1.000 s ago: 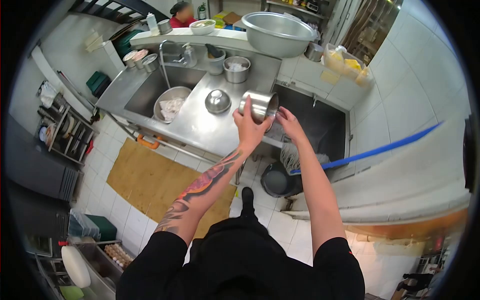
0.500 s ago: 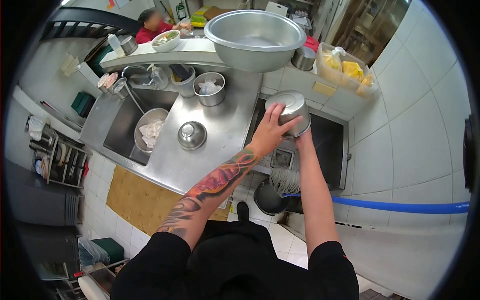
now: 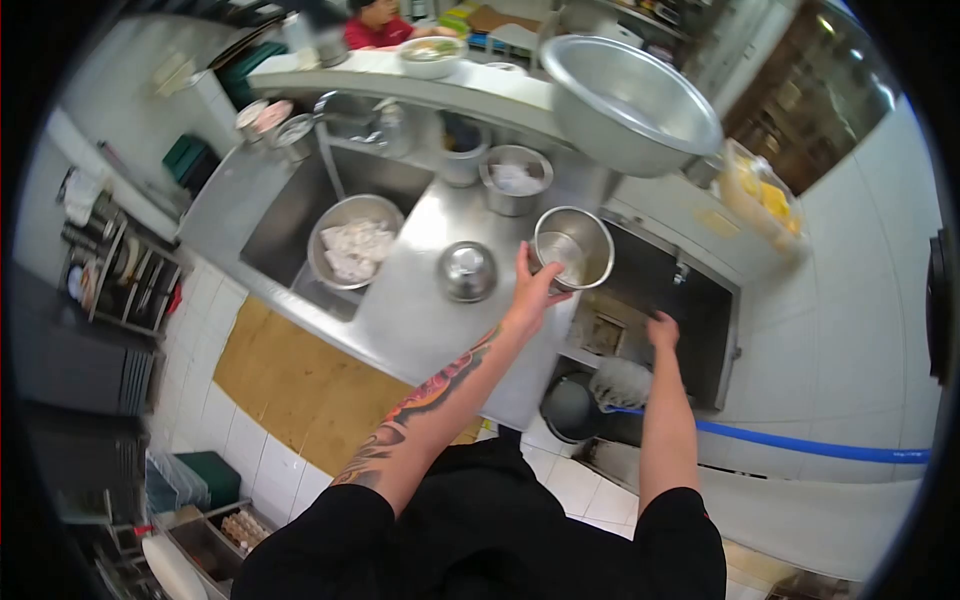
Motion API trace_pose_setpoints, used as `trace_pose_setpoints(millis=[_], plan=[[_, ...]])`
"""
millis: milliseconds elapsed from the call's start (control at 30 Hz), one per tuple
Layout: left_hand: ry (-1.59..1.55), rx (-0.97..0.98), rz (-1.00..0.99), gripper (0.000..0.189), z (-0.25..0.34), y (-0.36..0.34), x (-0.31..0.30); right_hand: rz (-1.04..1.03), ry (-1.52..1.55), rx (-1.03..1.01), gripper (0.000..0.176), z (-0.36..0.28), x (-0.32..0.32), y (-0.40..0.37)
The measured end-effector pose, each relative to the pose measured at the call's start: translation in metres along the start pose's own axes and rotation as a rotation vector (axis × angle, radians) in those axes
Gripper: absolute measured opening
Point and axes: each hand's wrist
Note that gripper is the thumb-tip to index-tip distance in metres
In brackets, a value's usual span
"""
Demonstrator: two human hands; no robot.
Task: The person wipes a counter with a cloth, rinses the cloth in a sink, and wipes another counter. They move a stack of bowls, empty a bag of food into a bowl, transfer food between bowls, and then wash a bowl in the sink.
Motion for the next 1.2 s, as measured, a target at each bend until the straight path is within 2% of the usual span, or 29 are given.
trace_pose_setpoints(millis=[33, 100, 133, 200, 233, 300, 333, 400, 500, 600, 700, 733, 800, 867, 967, 1000, 1033, 1100, 1133, 1167, 1200], plan=[[-0.085, -0.005, -0.041, 0.098, 0.01, -0.01, -0.027, 0.145, 0.12, -0.03, 0.041, -0.003, 0.003, -0.015], [-0.171, -0.032, -0.061, 0.095, 0.038, -0.031, -0.086, 0.277, 0.407, -0.062, 0.031, -0.008, 0.02, -0.025], [-0.175, -0.012, -0.044, 0.095, 0.051, -0.039, -0.118, 0.318, 0.701, -0.081, 0.021, -0.019, 0.034, -0.033], [-0.258, 0.032, 0.031, 0.081, 0.076, -0.053, -0.194, 0.215, 1.12, -0.065, 0.018, -0.068, 0.058, -0.055], [-0.258, 0.047, 0.055, 0.081, 0.089, -0.06, -0.231, 0.184, 1.285, -0.084, 0.019, -0.097, 0.073, -0.071], [-0.194, 0.162, 0.296, 0.084, 0.109, -0.07, -0.3, 0.079, 1.4, -0.146, 0.024, -0.175, 0.109, -0.116], [-0.189, 0.165, 0.31, 0.084, 0.116, -0.074, -0.329, -0.012, 1.403, -0.167, 0.025, -0.216, 0.125, -0.143], [-0.09, 0.177, 0.489, 0.09, 0.129, -0.075, -0.378, -0.197, 1.463, -0.172, 0.027, -0.286, 0.175, -0.181], [-0.014, 0.122, 0.519, 0.094, 0.131, -0.05, -0.436, -0.609, 1.429, -0.147, 0.027, -0.385, 0.256, -0.237], [-0.08, 0.115, 0.464, 0.092, 0.128, -0.012, -0.467, -0.98, 1.32, -0.224, 0.022, -0.475, 0.325, -0.278], [-0.124, -0.008, 0.508, 0.084, 0.131, 0.024, -0.494, -1.094, 1.293, -0.154, 0.019, -0.549, 0.407, -0.262], [-0.134, -0.032, 0.53, 0.07, 0.126, 0.04, -0.509, -1.113, 1.351, -0.093, 0.02, -0.571, 0.445, -0.245], [-0.083, -0.075, 0.552, 0.067, 0.139, 0.056, -0.518, -1.156, 1.417, -0.02, 0.021, -0.621, 0.497, -0.22], [-0.008, -0.193, 0.551, 0.067, 0.147, 0.071, -0.533, -0.922, 1.363, 0.122, 0.021, -0.655, 0.537, -0.209], [0.037, -0.249, 0.524, 0.066, 0.15, 0.106, -0.552, -0.996, 1.504, 0.218, 0.03, -0.673, 0.581, -0.188], [0.034, -0.263, 0.513, 0.066, 0.152, 0.118, -0.554, -0.941, 1.535, 0.27, 0.035, -0.687, 0.568, -0.2], [0.054, -0.27, 0.491, 0.068, 0.155, 0.131, -0.556, -0.918, 1.535, 0.273, 0.035, -0.692, 0.574, -0.2], [0.08, -0.283, 0.435, 0.071, 0.163, 0.155, -0.555, -0.983, 1.789, 0.241, 0.031, -0.702, 0.576, -0.201], [0.098, -0.257, 0.428, 0.074, 0.166, 0.17, -0.553, -0.819, 1.704, 0.256, 0.026, -0.712, 0.575, -0.202], [0.113, -0.229, 0.417, 0.077, 0.169, 0.184, -0.549, -0.816, 1.636, 0.098, 0.024, -0.714, 0.57, -0.204], [0.138, -0.2, 0.388, 0.079, 0.171, 0.196, -0.549, -0.839, 1.609, 0.098, 0.026, -0.71, 0.562, -0.203]])
Point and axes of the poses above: each hand's wrist, its own y-axis towards the middle knuckle, its own x-axis out of the palm, z = x × y, and after that the axes turned 14 degrees about y, right-handed
